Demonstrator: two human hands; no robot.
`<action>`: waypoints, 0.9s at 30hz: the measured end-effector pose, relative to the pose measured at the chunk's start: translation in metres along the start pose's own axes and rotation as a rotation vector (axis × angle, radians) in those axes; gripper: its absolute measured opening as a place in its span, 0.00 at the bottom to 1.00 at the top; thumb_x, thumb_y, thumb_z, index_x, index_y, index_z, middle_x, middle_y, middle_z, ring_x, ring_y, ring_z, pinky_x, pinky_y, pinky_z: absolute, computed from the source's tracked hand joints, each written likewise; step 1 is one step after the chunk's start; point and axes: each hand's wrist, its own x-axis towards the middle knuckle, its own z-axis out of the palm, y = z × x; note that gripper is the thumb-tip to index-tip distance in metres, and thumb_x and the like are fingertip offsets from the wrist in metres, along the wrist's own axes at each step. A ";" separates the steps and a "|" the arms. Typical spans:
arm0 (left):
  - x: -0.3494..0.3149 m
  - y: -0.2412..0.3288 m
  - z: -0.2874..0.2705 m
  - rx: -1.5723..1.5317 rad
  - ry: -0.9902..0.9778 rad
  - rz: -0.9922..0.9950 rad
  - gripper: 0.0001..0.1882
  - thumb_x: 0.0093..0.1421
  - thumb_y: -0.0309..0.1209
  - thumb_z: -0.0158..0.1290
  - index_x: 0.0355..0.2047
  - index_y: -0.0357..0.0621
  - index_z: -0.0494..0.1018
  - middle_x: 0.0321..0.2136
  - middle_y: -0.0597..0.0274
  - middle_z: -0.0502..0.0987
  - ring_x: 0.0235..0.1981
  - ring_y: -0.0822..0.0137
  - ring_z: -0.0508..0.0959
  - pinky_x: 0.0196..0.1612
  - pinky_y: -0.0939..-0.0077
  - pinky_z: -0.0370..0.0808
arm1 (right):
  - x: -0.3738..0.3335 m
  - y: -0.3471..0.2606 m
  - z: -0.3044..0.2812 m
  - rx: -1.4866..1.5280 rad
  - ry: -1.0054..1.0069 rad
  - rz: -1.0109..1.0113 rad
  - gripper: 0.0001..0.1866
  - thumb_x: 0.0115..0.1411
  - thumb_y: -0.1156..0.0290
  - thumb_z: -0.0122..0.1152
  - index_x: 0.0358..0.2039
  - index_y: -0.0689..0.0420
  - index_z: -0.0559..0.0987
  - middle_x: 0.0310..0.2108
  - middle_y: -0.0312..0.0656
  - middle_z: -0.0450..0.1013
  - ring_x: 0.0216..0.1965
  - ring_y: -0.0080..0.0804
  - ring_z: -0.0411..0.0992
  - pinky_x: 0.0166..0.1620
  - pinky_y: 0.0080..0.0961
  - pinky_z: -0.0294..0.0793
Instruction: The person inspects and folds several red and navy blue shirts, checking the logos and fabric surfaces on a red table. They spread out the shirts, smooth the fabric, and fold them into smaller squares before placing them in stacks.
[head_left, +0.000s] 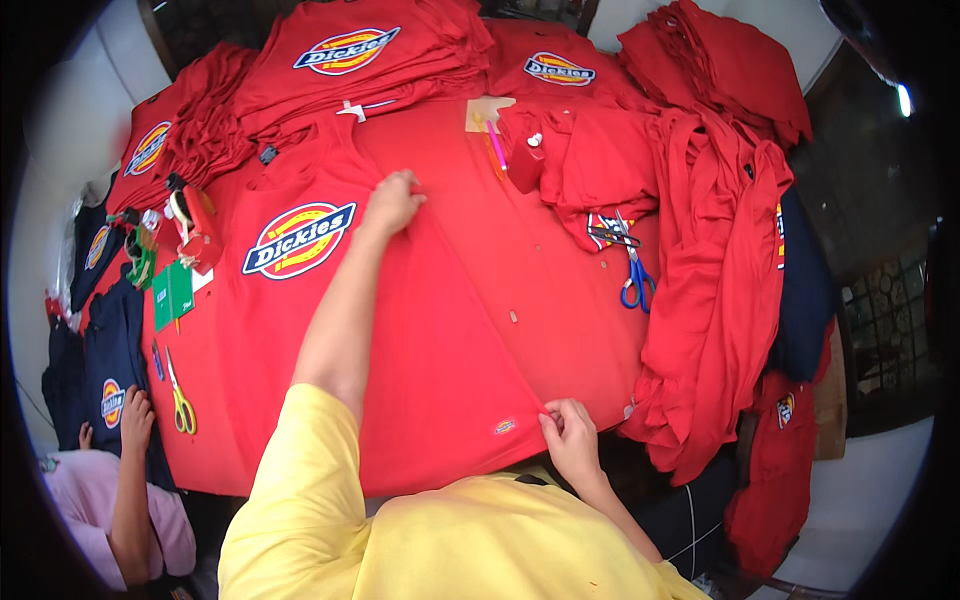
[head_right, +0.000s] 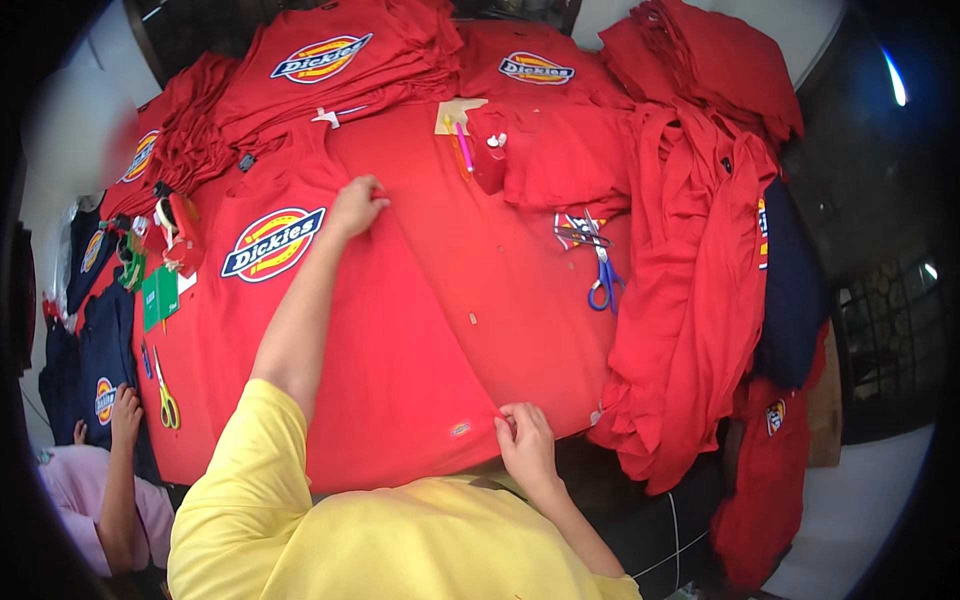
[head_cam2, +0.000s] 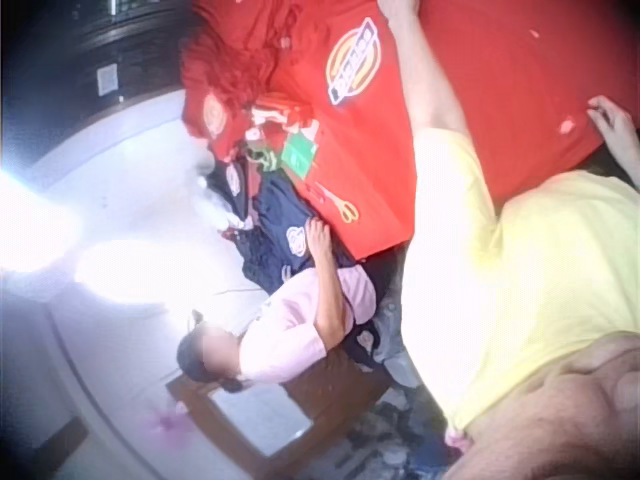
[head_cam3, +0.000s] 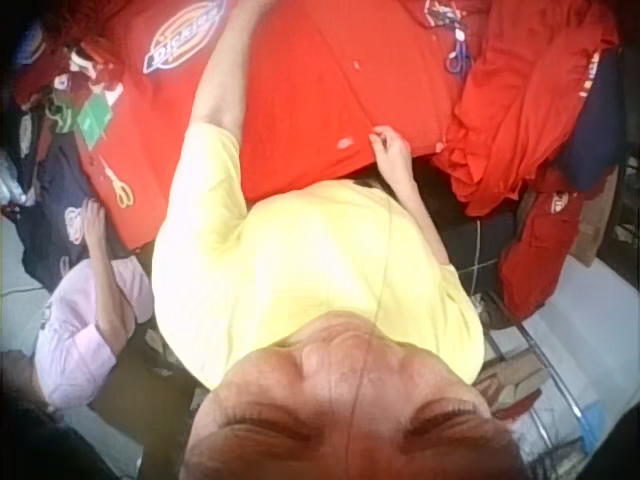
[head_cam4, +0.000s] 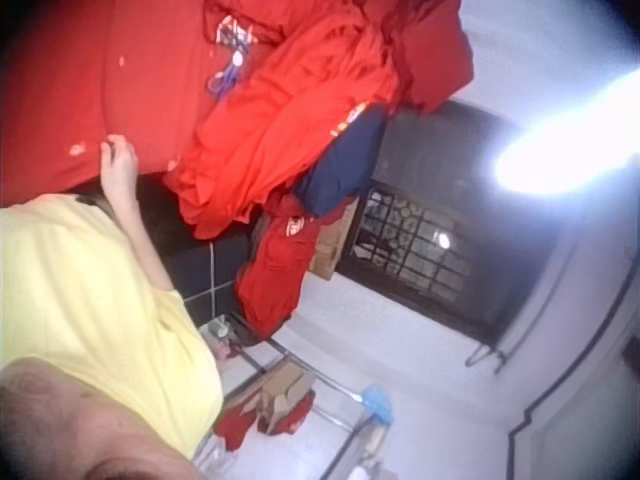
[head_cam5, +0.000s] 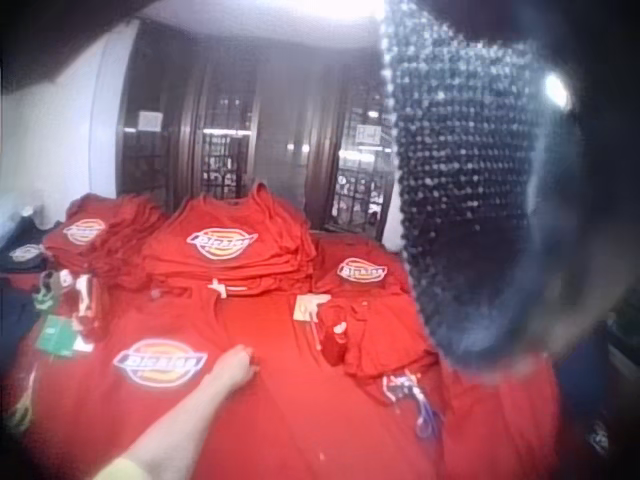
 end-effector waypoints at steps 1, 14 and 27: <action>-0.003 -0.003 -0.012 -0.199 0.051 -0.024 0.15 0.53 0.32 0.61 0.38 0.39 0.73 0.37 0.51 0.78 0.42 0.53 0.78 0.44 0.64 0.75 | -0.003 -0.003 -0.001 -0.059 0.063 -0.177 0.08 0.56 0.71 0.64 0.34 0.60 0.78 0.28 0.45 0.73 0.31 0.41 0.72 0.35 0.34 0.70; -0.045 -0.074 -0.077 -0.663 -0.368 -0.341 0.13 0.61 0.30 0.55 0.44 0.41 0.70 0.36 0.68 0.74 0.36 0.75 0.74 0.40 0.80 0.71 | -0.006 -0.027 0.015 -0.099 -0.468 -0.343 0.11 0.55 0.68 0.64 0.37 0.58 0.79 0.31 0.42 0.72 0.37 0.40 0.70 0.42 0.34 0.67; -0.033 -0.087 -0.081 -0.889 -0.395 -0.318 0.07 0.62 0.32 0.55 0.36 0.45 0.70 0.22 0.76 0.69 0.21 0.84 0.67 0.23 0.89 0.62 | -0.026 -0.026 0.004 -0.002 -0.286 -0.314 0.06 0.53 0.76 0.63 0.32 0.61 0.78 0.29 0.44 0.71 0.34 0.42 0.70 0.39 0.35 0.70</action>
